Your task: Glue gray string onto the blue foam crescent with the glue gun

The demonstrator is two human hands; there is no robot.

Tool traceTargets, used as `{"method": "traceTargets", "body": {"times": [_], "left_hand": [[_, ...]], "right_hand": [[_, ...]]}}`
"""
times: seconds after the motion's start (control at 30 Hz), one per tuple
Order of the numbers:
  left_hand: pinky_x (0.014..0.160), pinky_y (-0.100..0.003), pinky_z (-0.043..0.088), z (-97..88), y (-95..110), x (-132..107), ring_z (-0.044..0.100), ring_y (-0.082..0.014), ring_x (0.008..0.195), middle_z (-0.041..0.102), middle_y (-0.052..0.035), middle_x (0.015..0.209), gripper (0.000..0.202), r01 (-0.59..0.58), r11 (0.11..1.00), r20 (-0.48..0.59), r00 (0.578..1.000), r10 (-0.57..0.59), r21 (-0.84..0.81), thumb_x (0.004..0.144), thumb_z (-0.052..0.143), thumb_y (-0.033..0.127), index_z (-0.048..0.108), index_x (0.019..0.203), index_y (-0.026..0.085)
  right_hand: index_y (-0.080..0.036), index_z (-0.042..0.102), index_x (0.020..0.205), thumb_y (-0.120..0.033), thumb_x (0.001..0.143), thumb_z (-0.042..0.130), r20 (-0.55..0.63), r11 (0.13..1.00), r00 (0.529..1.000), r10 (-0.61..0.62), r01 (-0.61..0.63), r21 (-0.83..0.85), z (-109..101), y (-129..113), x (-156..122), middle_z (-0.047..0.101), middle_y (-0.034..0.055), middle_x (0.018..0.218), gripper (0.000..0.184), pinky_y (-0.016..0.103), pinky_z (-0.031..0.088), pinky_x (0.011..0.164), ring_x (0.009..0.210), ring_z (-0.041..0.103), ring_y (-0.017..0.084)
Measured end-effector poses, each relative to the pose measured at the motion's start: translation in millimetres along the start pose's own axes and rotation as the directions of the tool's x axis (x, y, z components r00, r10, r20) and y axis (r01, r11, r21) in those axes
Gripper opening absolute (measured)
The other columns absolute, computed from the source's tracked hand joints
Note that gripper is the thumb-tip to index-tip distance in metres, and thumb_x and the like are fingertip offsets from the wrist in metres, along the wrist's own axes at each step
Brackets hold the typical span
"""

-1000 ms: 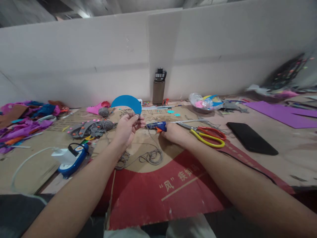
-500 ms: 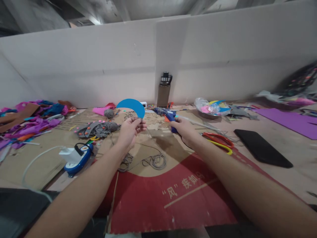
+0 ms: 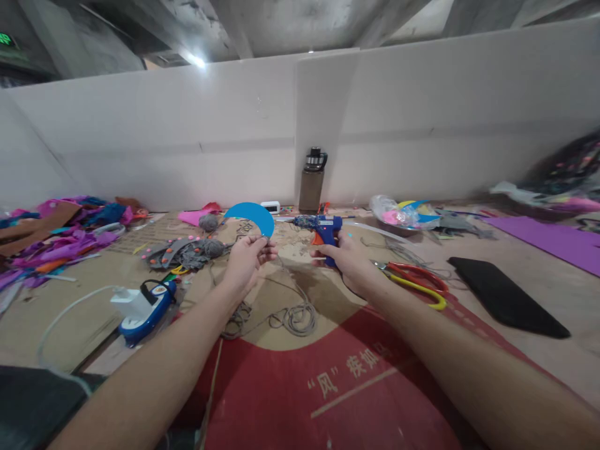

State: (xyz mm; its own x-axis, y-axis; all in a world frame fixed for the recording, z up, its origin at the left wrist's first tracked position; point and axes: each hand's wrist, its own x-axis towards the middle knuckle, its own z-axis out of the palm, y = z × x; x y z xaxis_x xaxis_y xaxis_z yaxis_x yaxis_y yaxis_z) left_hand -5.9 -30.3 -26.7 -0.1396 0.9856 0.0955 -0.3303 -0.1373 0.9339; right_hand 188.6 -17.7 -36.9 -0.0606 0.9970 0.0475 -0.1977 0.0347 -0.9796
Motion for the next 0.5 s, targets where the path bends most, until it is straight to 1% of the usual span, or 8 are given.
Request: {"method": "traceTargets", "body": {"times": [0.07,0.17,0.23,0.3,0.43,0.5], "left_hand": [[0.053,-0.019,0.050,-0.4,-1,0,0.060,-0.0085,0.054,0.064,-0.0052,0.069,0.006,0.009,1.000,-0.015,1.000,-0.009,-0.005,0.077,0.059,0.012,0.057,0.072,0.009],[0.053,-0.020,0.050,-1.1,-2,1,0.060,-0.0086,0.054,0.064,-0.0056,0.069,0.006,0.016,1.000,-0.026,1.000,-0.017,-0.015,0.077,0.059,0.012,0.057,0.071,0.009],[0.052,-0.020,0.050,-1.7,-3,2,0.060,-0.0088,0.054,0.064,-0.0059,0.069,0.006,0.014,1.000,-0.038,0.999,-0.015,-0.015,0.076,0.059,0.012,0.057,0.070,0.010],[0.052,-0.021,0.050,-2.4,-3,2,0.060,-0.0092,0.053,0.065,-0.0063,0.068,0.007,0.015,1.000,-0.047,0.999,-0.016,-0.012,0.075,0.061,0.012,0.056,0.070,0.011],[0.053,-0.021,0.050,-3.0,-4,2,0.061,-0.0101,0.055,0.064,-0.0067,0.067,0.007,0.010,1.000,-0.041,0.999,-0.010,0.008,0.074,0.060,0.013,0.056,0.069,0.010],[0.054,-0.021,0.050,-2.9,-4,2,0.061,-0.0101,0.055,0.063,-0.0056,0.066,0.007,-0.008,1.000,-0.030,1.000,0.008,0.019,0.073,0.061,0.014,0.056,0.069,0.010]], "right_hand": [[-0.021,0.046,0.091,-0.020,0.065,0.066,0.020,0.999,0.999,-0.046,0.046,-0.002,2,0,-2,0.060,-0.0014,0.080,0.032,0.029,0.054,0.060,0.067,0.061,0.013],[-0.020,0.047,0.089,-0.023,0.069,0.066,0.053,0.987,0.987,-0.150,0.152,-0.047,2,0,-4,0.058,-0.0025,0.072,0.027,0.026,0.050,0.055,0.059,0.057,0.011],[-0.020,0.047,0.088,-0.025,0.072,0.063,0.089,0.968,0.971,-0.222,0.231,-0.103,1,0,-7,0.056,-0.0037,0.067,0.023,0.024,0.046,0.052,0.056,0.053,0.010],[-0.020,0.046,0.089,-0.028,0.077,0.059,0.134,0.937,0.952,-0.276,0.298,-0.181,2,0,-12,0.053,-0.0049,0.064,0.020,0.024,0.043,0.053,0.055,0.051,0.010],[-0.018,0.048,0.093,-0.030,0.082,0.053,0.219,0.877,0.931,-0.291,0.351,-0.329,6,-3,-24,0.051,-0.0044,0.065,0.017,0.026,0.041,0.057,0.057,0.049,0.010],[-0.018,0.050,0.093,-0.031,0.082,0.052,0.222,0.849,0.933,-0.283,0.352,-0.395,10,-5,-30,0.052,-0.0028,0.069,0.018,0.027,0.041,0.057,0.058,0.048,0.011]]}}
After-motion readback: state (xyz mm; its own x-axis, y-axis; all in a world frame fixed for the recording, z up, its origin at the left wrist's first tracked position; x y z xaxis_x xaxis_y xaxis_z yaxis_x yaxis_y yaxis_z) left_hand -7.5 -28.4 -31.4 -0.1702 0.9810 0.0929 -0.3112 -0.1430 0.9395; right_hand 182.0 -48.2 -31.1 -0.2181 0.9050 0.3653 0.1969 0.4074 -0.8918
